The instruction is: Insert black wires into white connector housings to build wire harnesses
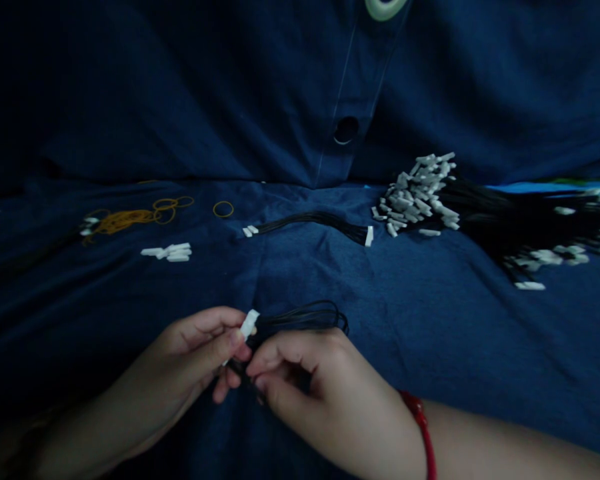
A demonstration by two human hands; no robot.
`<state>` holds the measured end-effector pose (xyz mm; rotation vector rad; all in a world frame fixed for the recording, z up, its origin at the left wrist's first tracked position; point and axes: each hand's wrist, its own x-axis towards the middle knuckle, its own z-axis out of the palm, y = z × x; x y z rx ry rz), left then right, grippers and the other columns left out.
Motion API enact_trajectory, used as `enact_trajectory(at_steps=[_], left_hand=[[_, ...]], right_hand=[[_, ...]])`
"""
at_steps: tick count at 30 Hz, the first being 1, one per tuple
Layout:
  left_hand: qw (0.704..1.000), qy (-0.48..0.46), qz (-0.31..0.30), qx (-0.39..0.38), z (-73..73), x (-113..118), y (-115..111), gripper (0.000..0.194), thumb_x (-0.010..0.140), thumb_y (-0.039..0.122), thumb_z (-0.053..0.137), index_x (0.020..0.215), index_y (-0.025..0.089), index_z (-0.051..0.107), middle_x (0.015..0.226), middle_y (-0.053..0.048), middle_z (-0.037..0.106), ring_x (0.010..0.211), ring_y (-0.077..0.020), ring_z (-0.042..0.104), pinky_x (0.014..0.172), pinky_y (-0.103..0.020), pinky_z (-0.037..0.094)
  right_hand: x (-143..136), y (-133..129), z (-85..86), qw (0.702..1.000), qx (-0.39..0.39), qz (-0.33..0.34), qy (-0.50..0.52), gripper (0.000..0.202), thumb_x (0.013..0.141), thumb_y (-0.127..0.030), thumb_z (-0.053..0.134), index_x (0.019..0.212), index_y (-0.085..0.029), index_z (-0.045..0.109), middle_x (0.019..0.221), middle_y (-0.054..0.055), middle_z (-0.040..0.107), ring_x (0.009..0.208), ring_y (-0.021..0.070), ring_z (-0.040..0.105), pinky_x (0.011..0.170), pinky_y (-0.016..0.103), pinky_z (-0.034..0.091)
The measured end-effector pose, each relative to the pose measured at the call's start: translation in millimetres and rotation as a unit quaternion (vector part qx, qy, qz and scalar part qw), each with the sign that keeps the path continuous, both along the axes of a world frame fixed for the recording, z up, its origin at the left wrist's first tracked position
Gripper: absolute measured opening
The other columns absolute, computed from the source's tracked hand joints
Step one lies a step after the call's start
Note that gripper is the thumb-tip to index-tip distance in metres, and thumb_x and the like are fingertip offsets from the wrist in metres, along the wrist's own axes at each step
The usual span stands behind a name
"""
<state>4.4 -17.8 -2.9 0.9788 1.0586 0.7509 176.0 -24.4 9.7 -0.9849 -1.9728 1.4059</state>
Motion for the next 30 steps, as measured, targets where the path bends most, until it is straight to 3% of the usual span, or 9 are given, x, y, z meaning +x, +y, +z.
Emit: enact_trajectory(at_steps=[6, 9, 11, 15, 20, 23, 26, 28, 30], left_hand=[[1.0, 0.011, -0.007, 0.002, 0.7, 1, 0, 0.016, 0.08, 0.025, 0.053, 0.087, 0.013, 0.06, 0.062, 0.001, 0.058, 0.05, -0.0084, 0.052, 0.047, -0.019, 0.04], [1.0, 0.02, -0.003, 0.002, 2.1, 3, 0, 0.015, 0.079, 0.023, 0.054, 0.087, 0.012, 0.061, 0.062, 0.001, 0.059, 0.05, -0.0083, 0.052, 0.046, -0.018, 0.04], [1.0, 0.024, 0.003, 0.002, 2.7, 3, -1, 0.013, 0.079, 0.022, 0.054, 0.084, 0.012, 0.061, 0.063, 0.001, 0.059, 0.049, -0.007, 0.052, 0.045, -0.016, 0.04], [0.999, 0.03, 0.011, 0.017, 3.7, 3, -2, 0.009, 0.078, 0.021, 0.055, 0.08, 0.014, 0.061, 0.064, 0.001, 0.06, 0.047, -0.0062, 0.053, 0.043, -0.015, 0.041], [0.998, 0.026, 0.014, 0.049, 5.9, 2, -6, 0.006, 0.076, 0.021, 0.058, 0.078, 0.016, 0.062, 0.064, 0.002, 0.061, 0.047, -0.0073, 0.055, 0.045, -0.016, 0.043], [0.998, 0.034, 0.017, 0.048, 6.5, 2, -6, 0.008, 0.076, 0.023, 0.058, 0.077, 0.016, 0.062, 0.064, 0.002, 0.061, 0.046, -0.0067, 0.054, 0.045, -0.016, 0.043], [0.998, 0.049, 0.023, 0.031, 4.6, 1, -4, 0.014, 0.078, 0.027, 0.056, 0.082, 0.016, 0.061, 0.065, 0.001, 0.06, 0.048, -0.0071, 0.054, 0.044, -0.016, 0.042], [0.998, 0.053, 0.041, 0.013, 2.6, 0, -2, 0.018, 0.078, 0.032, 0.056, 0.086, 0.016, 0.061, 0.067, 0.0, 0.06, 0.051, -0.0078, 0.054, 0.043, -0.016, 0.041], [0.997, 0.05, 0.052, 0.001, 1.4, -1, -1, 0.02, 0.078, 0.034, 0.055, 0.086, 0.016, 0.061, 0.068, 0.0, 0.06, 0.053, -0.008, 0.054, 0.043, -0.015, 0.04]], right_hand=[[-4, -4, -13.1, 0.99, -0.112, -0.024, 0.084, 0.008, 0.084, -0.014, 0.048, 0.085, -0.012, 0.056, 0.082, 0.003, 0.062, 0.07, 0.0071, 0.057, 0.063, 0.017, 0.046], [-8, -5, -13.0, 0.987, -0.122, -0.052, 0.093, 0.004, 0.081, -0.013, 0.049, 0.08, -0.012, 0.053, 0.078, 0.003, 0.062, 0.067, 0.0066, 0.057, 0.06, 0.016, 0.046], [-8, -6, -11.2, 0.993, -0.079, -0.072, 0.049, 0.004, 0.079, -0.011, 0.049, 0.078, -0.013, 0.053, 0.074, 0.001, 0.061, 0.063, 0.0066, 0.057, 0.057, 0.015, 0.044], [-5, -9, -8.0, 0.988, 0.109, -0.094, -0.053, 0.01, 0.075, -0.008, 0.048, 0.076, -0.016, 0.054, 0.07, -0.002, 0.06, 0.062, 0.0068, 0.055, 0.058, 0.016, 0.042], [-5, -15, -5.8, 0.969, 0.232, -0.08, -0.03, 0.02, 0.07, 0.0, 0.045, 0.082, -0.016, 0.049, 0.074, -0.003, 0.059, 0.068, 0.0052, 0.055, 0.065, 0.013, 0.04], [-4, -13, 0.6, 0.986, 0.156, -0.051, -0.011, 0.02, 0.074, -0.001, 0.042, 0.085, -0.016, 0.049, 0.078, -0.002, 0.059, 0.07, 0.0051, 0.054, 0.065, 0.013, 0.04], [1, -4, 13.0, 0.998, -0.057, -0.018, 0.021, 0.01, 0.081, -0.009, 0.043, 0.086, -0.015, 0.049, 0.074, -0.001, 0.055, 0.056, 0.0031, 0.045, 0.05, 0.012, 0.036], [9, 3, 21.9, 0.978, -0.2, 0.036, 0.055, 0.007, 0.082, -0.018, 0.045, 0.084, -0.014, 0.05, 0.061, -0.004, 0.048, 0.043, 0.0015, 0.035, 0.039, 0.011, 0.029], [21, 10, 29.2, 0.979, -0.197, 0.048, 0.036, 0.024, 0.084, -0.032, 0.04, 0.074, -0.013, 0.052, 0.045, -0.008, 0.037, 0.032, 0.0005, 0.029, 0.034, 0.01, 0.026]])
